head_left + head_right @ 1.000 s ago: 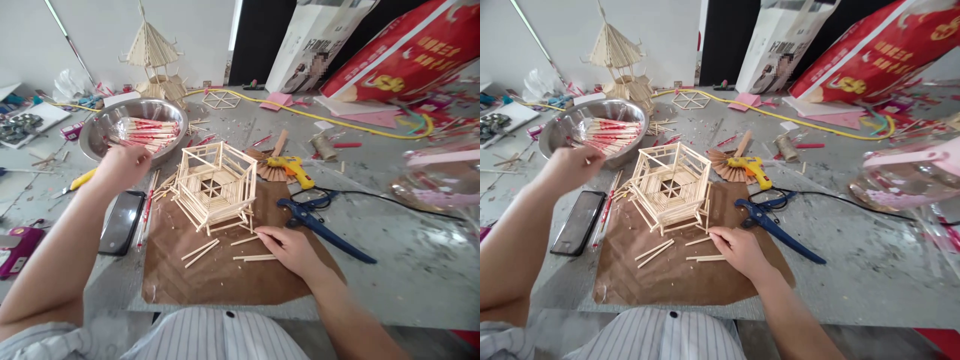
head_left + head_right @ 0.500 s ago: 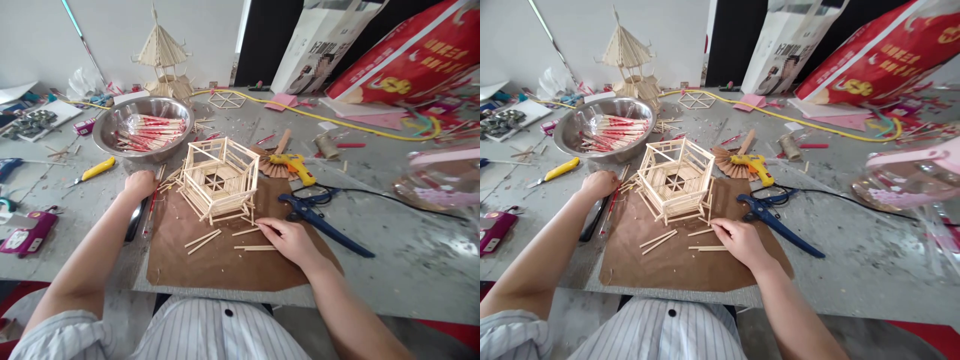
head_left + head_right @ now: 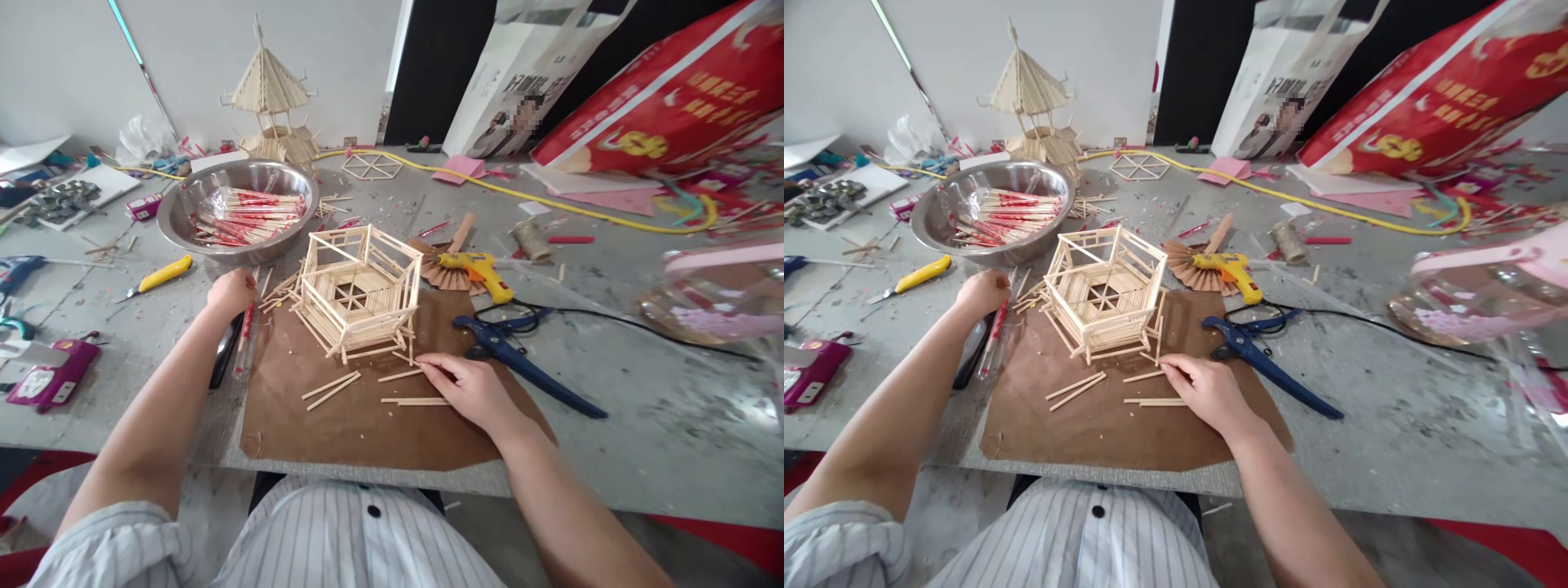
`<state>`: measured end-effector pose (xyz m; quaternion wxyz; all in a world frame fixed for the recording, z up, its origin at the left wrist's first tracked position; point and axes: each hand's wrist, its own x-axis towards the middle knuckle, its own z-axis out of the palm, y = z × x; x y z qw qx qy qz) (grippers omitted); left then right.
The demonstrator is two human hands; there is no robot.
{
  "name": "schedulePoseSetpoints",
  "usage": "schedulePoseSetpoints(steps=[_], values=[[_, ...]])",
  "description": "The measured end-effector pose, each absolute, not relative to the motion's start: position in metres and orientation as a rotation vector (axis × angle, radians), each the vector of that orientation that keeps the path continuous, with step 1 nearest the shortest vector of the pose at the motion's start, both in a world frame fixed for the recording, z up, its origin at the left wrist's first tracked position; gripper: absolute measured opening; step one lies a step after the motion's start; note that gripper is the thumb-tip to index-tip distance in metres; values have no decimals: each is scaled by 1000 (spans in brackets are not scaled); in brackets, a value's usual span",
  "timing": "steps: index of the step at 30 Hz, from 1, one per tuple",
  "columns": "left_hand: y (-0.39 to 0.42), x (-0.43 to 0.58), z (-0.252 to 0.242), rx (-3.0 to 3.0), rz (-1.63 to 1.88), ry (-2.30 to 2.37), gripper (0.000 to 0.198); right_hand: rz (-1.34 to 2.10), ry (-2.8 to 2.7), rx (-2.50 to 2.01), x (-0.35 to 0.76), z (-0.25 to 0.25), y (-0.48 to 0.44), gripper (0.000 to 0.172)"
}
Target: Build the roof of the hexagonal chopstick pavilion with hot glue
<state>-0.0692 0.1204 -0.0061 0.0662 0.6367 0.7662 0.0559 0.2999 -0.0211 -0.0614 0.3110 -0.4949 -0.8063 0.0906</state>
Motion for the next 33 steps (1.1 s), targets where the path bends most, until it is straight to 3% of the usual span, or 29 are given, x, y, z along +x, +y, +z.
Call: schedulePoseSetpoints(steps=[6,10,17,28,33], values=[[105,-72,-4,1817,471,2159,41,55,-2244,-1152,291,-59,-21,16],[83,-67,8,1516,756,1754,52,-133,-2336,-1096,279,-46,-14,18],[44,-53,26,1453,912,1502,49,-345,-2527,-1144,250,-34,7,23],[32,-34,24,1454,1185,1397,32,-413,-2450,-1231,243,-38,23,28],[9,-9,38,1469,1089,1300,35,-76,-2319,-1372,239,-41,30,28]])
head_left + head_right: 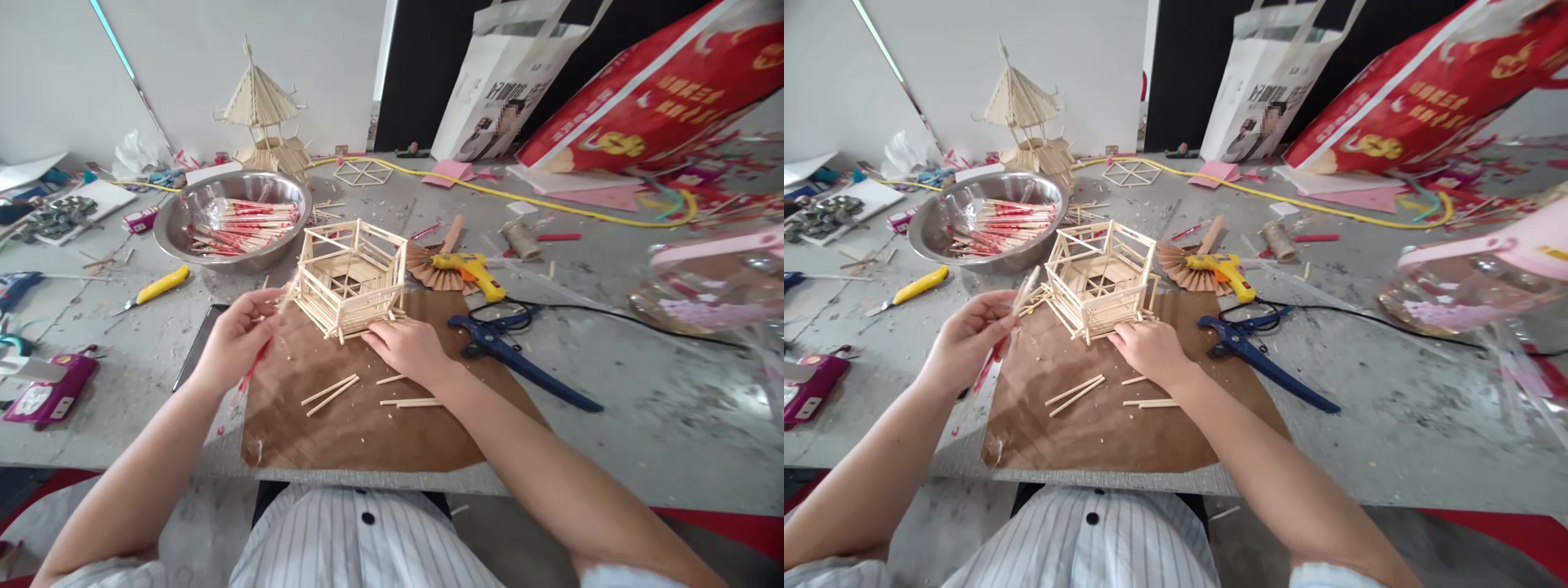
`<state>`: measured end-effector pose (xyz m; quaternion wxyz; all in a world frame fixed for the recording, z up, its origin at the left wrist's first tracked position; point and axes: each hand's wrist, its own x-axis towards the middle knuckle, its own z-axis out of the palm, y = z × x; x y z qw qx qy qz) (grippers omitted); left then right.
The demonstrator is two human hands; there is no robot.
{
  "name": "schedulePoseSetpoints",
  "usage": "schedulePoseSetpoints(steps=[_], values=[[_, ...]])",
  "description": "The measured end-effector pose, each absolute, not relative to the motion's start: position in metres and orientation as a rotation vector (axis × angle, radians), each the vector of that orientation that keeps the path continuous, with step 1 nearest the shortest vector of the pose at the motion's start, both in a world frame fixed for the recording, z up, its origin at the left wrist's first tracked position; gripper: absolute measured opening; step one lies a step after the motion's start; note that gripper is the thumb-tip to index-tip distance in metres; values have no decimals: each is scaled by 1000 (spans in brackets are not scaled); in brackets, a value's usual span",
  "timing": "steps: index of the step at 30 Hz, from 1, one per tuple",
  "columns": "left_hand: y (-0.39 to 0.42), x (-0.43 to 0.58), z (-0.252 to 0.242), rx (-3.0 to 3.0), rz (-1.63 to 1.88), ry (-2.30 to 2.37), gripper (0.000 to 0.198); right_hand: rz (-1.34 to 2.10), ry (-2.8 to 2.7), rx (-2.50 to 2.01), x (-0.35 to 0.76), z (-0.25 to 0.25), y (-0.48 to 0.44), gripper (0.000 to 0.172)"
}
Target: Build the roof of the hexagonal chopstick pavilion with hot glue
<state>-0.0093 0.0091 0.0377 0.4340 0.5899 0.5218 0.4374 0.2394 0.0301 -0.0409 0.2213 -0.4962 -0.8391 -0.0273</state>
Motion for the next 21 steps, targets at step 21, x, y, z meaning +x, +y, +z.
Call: schedulePoseSetpoints(steps=[21], values=[[9,56,9,1912,274,1008,33,1235,-948,-944,258,-32,14,22]])
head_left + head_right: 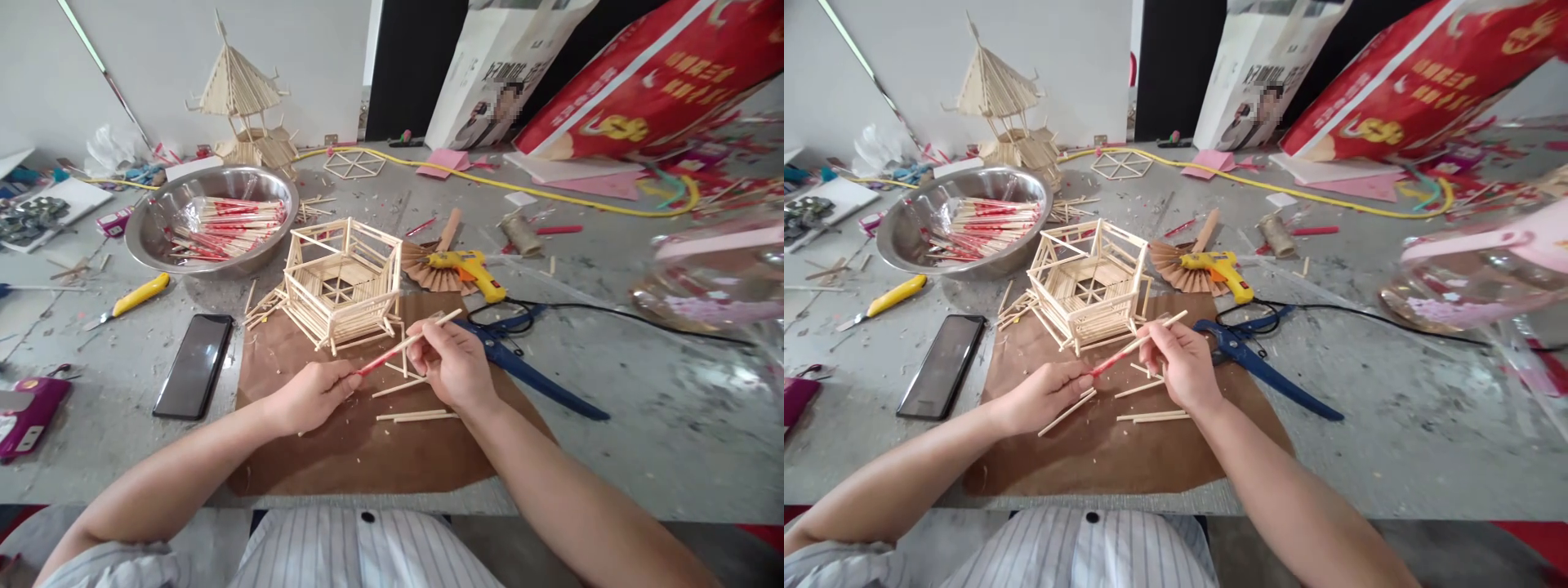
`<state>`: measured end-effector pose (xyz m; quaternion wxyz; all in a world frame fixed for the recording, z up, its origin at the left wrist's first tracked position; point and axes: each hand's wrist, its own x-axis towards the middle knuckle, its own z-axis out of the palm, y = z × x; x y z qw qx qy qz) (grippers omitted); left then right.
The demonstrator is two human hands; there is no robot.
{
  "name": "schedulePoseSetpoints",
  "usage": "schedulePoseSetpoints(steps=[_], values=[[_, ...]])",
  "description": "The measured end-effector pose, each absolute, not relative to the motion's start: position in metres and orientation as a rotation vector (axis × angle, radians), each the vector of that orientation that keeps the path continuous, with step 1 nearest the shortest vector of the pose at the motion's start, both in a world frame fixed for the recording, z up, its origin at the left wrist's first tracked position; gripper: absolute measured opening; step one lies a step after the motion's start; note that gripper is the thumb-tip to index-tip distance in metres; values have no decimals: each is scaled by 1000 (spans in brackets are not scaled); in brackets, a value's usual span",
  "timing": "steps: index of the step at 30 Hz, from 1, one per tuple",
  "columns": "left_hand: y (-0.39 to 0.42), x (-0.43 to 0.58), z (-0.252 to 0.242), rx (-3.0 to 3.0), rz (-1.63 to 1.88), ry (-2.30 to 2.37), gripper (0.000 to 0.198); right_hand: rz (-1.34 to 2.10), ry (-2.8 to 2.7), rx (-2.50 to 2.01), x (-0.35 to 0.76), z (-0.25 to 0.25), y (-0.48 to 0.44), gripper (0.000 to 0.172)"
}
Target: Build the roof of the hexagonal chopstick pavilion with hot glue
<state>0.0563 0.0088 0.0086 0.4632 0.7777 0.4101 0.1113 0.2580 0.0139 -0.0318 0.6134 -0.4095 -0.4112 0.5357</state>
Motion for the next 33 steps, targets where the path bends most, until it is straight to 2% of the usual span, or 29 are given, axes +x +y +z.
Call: schedulePoseSetpoints(steps=[8,11,17,20,24,29,33], values=[[5,59,8,1908,322,928,32,1518,-1297,-979,236,-36,-7,28],[6,59,6,1885,340,920,32,1560,-1232,-937,233,-36,-8,22],[9,55,5,1985,264,988,35,1270,-893,-861,261,-25,9,20],[10,46,11,2114,106,977,38,1082,-786,-834,287,-16,23,28],[12,29,26,2314,-239,977,36,974,-682,-779,308,-7,33,27],[18,8,41,2529,-488,1400,23,1219,-836,-871,294,13,33,25],[26,-6,45,2602,-717,1544,24,1332,-967,-903,277,39,44,28]])
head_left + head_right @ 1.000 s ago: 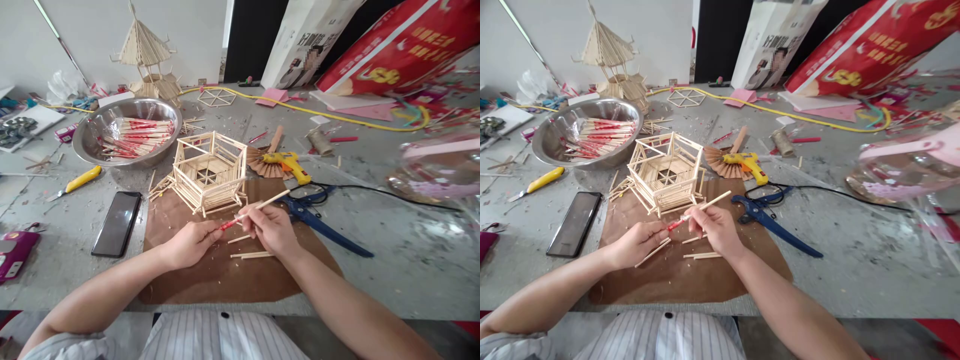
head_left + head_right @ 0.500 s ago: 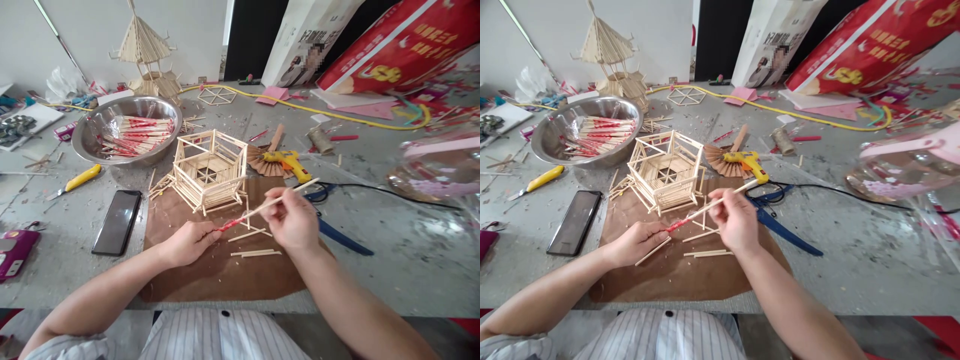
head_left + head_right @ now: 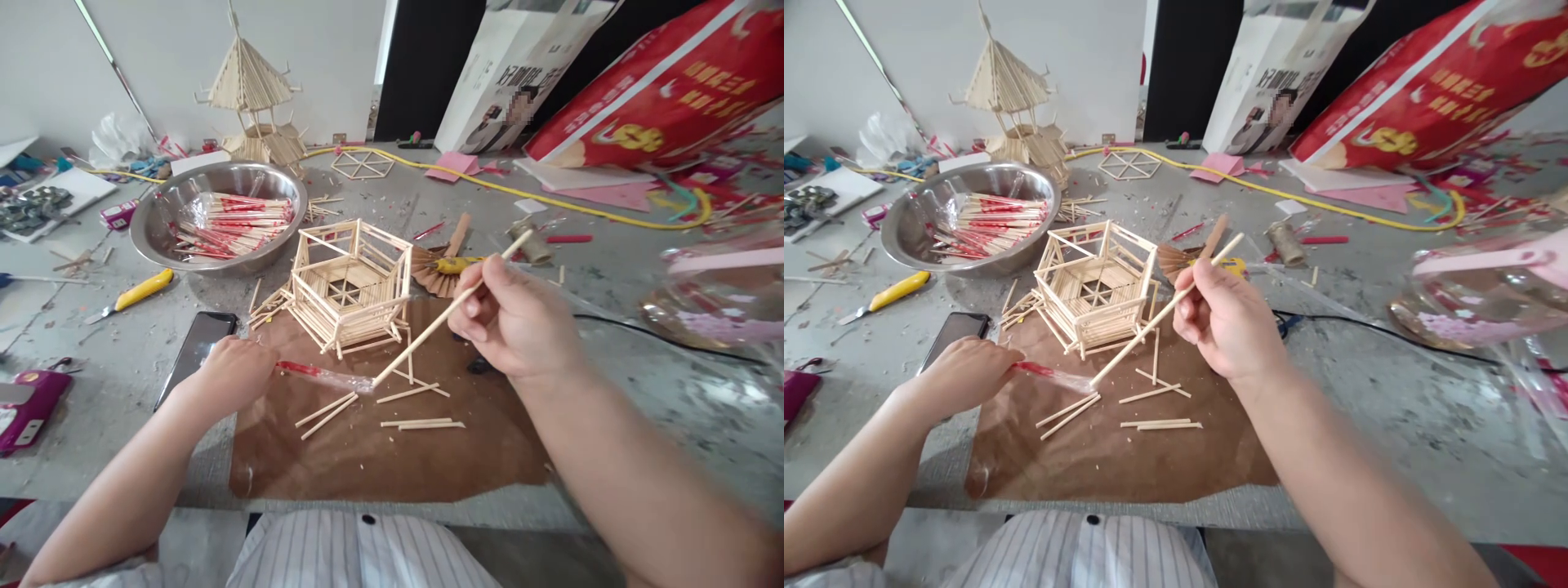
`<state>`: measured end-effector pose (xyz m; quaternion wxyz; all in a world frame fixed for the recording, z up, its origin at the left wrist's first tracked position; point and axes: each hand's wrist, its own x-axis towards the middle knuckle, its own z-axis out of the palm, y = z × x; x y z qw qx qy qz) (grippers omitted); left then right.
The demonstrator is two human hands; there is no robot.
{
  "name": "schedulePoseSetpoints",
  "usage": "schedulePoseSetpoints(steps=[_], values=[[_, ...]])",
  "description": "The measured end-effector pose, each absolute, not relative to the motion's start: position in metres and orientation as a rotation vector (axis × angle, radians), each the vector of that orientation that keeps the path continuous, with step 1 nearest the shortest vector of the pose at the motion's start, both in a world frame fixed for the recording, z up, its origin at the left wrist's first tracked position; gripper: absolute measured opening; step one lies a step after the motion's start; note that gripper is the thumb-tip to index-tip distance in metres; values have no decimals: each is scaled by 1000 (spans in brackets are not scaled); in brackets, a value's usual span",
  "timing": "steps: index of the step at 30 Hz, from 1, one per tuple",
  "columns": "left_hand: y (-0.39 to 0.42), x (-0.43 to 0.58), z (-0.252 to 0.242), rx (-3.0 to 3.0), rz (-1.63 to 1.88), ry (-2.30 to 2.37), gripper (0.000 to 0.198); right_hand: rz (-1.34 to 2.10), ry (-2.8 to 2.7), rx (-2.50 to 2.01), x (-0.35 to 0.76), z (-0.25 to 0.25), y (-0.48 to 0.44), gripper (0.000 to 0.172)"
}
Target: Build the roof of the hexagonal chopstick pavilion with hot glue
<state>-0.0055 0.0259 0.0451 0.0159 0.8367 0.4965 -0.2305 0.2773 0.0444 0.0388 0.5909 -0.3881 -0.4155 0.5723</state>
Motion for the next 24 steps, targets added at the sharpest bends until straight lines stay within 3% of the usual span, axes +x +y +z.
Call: schedulePoseSetpoints(steps=[3,6,11,19,24], values=[[32,-15,42,2582,-798,1559,20,1359,-1013,-913,277,53,64,29],[37,-24,39,2516,-803,1627,37,1340,-1022,-933,287,58,87,29],[43,-37,52,2625,-400,1514,60,1362,-980,-1002,293,50,105,29],[41,12,77,2466,363,1328,36,1555,-978,-1021,253,44,100,30],[38,39,57,2382,488,1227,28,1494,-1112,-911,242,54,85,32]])
